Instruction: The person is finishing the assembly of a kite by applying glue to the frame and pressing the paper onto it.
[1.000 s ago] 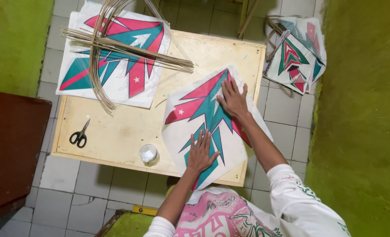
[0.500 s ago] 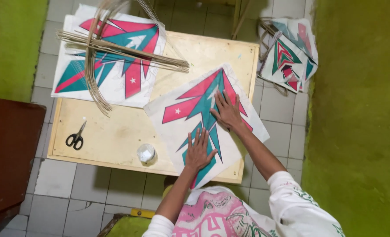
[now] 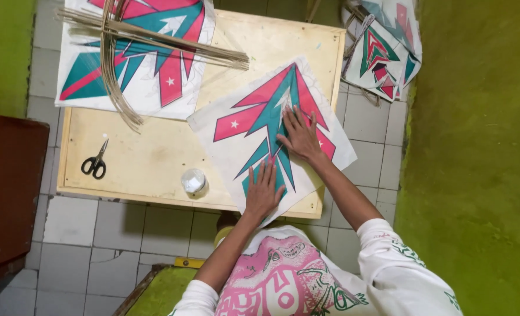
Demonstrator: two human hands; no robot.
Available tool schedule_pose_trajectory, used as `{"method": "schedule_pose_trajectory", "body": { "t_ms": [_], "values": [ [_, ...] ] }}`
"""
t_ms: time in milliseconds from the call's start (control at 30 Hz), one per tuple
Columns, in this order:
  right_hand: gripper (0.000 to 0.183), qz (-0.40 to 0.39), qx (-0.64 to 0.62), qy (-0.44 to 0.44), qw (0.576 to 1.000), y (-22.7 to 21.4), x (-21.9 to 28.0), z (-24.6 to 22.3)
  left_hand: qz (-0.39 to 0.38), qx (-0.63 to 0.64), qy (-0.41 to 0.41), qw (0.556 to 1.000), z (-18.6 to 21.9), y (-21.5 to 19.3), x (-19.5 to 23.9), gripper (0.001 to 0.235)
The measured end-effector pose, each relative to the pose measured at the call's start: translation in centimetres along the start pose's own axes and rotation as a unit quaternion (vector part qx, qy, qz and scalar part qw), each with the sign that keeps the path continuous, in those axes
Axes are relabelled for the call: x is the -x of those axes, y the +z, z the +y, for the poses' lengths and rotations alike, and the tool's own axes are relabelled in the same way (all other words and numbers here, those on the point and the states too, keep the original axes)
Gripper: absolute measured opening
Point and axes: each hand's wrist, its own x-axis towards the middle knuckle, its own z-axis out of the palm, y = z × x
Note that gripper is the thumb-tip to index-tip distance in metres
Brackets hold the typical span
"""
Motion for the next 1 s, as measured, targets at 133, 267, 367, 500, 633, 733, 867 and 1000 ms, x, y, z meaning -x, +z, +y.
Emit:
{"method": "schedule_pose_trajectory", "body": {
  "t_ms": [133, 267, 367, 500, 633, 733, 867, 1000],
  "values": [
    [0.075, -0.018, -0.012, -0.006, 1.000, 1.3, 2.8, -1.3, -0.110, -0.044, -0.016, 0.993, 0.7, 0.5, 1.6, 0.083],
    [0.076, -0.050, -0.040, -0.004, 0.998, 1.8, 3.9, -2.1, -0.164, -0.086, -0.040, 0.982, 0.9, -0.1, 1.3, 0.087],
    [0.077, -0.055, -0.038, 0.013, 0.998, 1.5, 5.2, -2.5, -0.170, -0.078, -0.034, 0.982, 1.0, -0.5, 2.0, 0.086],
    [0.077, -0.045, -0.016, 0.010, 0.999, 1.2, 5.6, -3.3, -0.116, -0.060, 0.007, 0.991, 0.2, 0.1, 2.6, 0.082],
    [0.076, -0.050, -0.017, 0.018, 0.998, 1.8, 6.3, -3.7, -0.101, -0.050, 0.027, 0.993, -1.0, 1.5, 4.0, 0.082],
    [0.079, -0.073, -0.053, 0.066, 0.994, 1.0, 6.4, -5.1, -0.107, -0.031, 0.023, 0.994, -1.6, 1.1, 5.1, 0.081],
    [0.076, -0.108, -0.012, 0.052, 0.993, 0.5, 6.7, -6.6, -0.131, -0.034, 0.035, 0.990, -2.0, 0.2, 6.4, 0.081],
    [0.072, -0.113, -0.063, 0.114, 0.985, -0.8, 7.0, -7.9, -0.171, -0.045, 0.056, 0.983, -2.5, -0.5, 7.7, 0.081]
  ]
}}
